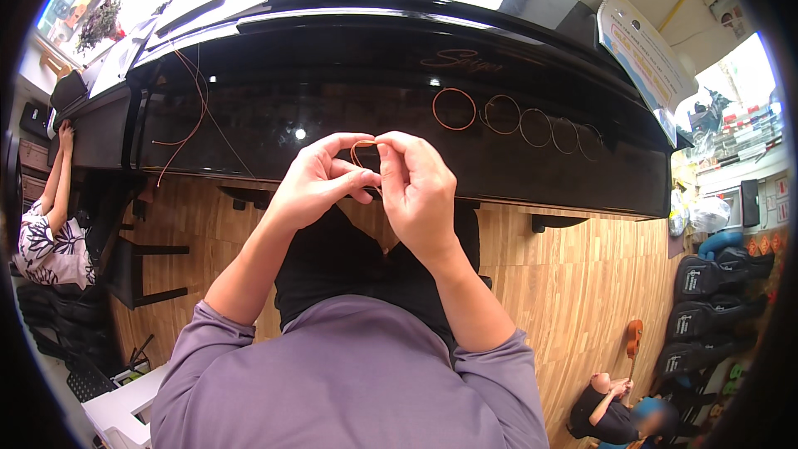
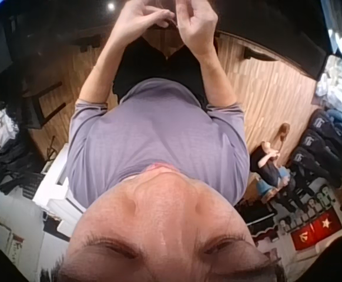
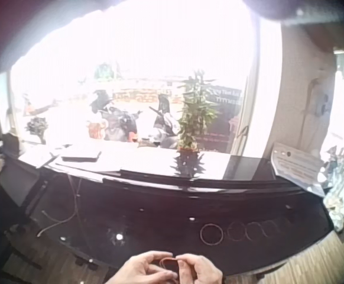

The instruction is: The person shapes thin copper wire into circular loops by hand. They bend the wire into a circle, twist the ends together to secure the shape, and place the finished loop on a black piano surface. This process is repeated multiple times, creating a row of wire rings.

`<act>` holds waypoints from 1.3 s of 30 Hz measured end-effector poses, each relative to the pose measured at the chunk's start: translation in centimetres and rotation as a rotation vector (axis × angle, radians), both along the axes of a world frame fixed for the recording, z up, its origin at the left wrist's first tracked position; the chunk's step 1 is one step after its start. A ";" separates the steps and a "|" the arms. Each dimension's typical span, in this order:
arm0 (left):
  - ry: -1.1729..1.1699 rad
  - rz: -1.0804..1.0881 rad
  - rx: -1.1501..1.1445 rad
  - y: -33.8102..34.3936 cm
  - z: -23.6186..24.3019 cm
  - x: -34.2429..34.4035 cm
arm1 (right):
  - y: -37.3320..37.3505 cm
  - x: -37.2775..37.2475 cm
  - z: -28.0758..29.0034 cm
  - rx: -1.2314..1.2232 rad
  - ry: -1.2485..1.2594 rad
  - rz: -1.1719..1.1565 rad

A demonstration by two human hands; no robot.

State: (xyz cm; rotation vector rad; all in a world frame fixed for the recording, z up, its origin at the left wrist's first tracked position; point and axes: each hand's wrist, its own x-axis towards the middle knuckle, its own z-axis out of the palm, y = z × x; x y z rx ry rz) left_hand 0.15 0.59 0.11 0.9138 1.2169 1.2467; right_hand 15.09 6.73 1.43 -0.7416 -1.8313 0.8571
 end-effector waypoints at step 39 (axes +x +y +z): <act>0.141 0.075 0.226 -1.4 1.1 -3.0 | 1.4 0.6 -0.3 -0.706 0.412 0.260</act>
